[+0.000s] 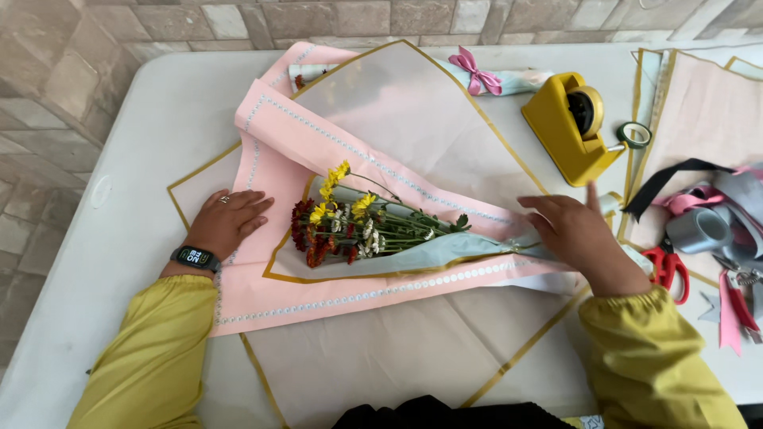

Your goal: The person creates a flower bouquet by wrapping a small bunch of yellow and red flowers in layers of white and pink decorative paper, securing them with tape.

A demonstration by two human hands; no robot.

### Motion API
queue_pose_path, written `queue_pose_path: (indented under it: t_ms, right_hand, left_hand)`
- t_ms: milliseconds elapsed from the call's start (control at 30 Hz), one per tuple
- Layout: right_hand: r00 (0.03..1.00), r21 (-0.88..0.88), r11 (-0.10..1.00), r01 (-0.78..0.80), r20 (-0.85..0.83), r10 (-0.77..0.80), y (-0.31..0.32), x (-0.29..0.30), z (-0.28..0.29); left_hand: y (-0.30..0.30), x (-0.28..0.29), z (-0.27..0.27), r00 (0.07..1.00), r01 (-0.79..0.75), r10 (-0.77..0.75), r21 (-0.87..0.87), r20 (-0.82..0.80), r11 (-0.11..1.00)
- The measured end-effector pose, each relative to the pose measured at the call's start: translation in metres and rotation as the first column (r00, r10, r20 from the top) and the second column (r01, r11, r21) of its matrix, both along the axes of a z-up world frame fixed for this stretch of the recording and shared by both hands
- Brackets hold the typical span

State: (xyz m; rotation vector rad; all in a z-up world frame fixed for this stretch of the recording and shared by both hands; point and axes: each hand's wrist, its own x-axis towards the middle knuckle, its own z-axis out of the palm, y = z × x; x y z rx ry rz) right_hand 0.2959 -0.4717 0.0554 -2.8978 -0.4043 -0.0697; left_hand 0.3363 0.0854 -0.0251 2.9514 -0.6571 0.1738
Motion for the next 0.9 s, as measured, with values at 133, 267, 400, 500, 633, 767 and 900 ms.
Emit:
queue_pose_path:
  t_ms: [133, 267, 400, 500, 633, 767, 900]
  right_hand:
    - [0.973, -0.166, 0.985, -0.037, -0.231, -0.003, 0.022, 0.019, -0.006]
    - [0.925, -0.164, 0.985, -0.057, -0.38, -0.01, 0.004, 0.027, -0.013]
    - [0.922, -0.243, 0.969, -0.034, -0.381, -0.063, -0.009, 0.036, -0.034]
    - [0.918, -0.261, 0.965, -0.033, -0.39, -0.074, -0.013, 0.038, -0.037]
    - [0.952, -0.091, 0.996, 0.024, -0.301, -0.05, -0.006, 0.028, -0.026]
    - [0.989, 0.002, 0.99, -0.143, -0.021, 0.143, 0.008, 0.009, -0.012]
    - [0.979, -0.027, 0.984, -0.178, -0.101, 0.175, 0.033, -0.004, 0.007]
  left_hand:
    - [-0.005, -0.003, 0.008, 0.996, -0.054, 0.058, 0.058, -0.069, 0.997]
    - [0.0, 0.003, -0.003, 0.993, -0.068, 0.073, 0.06, -0.093, 0.996]
    - [0.0, 0.002, -0.007, 0.994, 0.031, -0.032, 0.016, 0.102, 0.999]
    - [0.001, 0.003, -0.008, 0.993, 0.061, -0.058, -0.028, 0.106, 0.998]
    - [0.0, 0.006, -0.006, 0.998, 0.053, -0.051, -0.058, 0.031, 0.997]
    - [-0.002, 0.005, -0.009, 0.996, 0.057, -0.051, -0.07, 0.08, 0.996]
    - [-0.002, 0.004, -0.008, 0.99, 0.087, -0.076, -0.092, 0.116, 0.992]
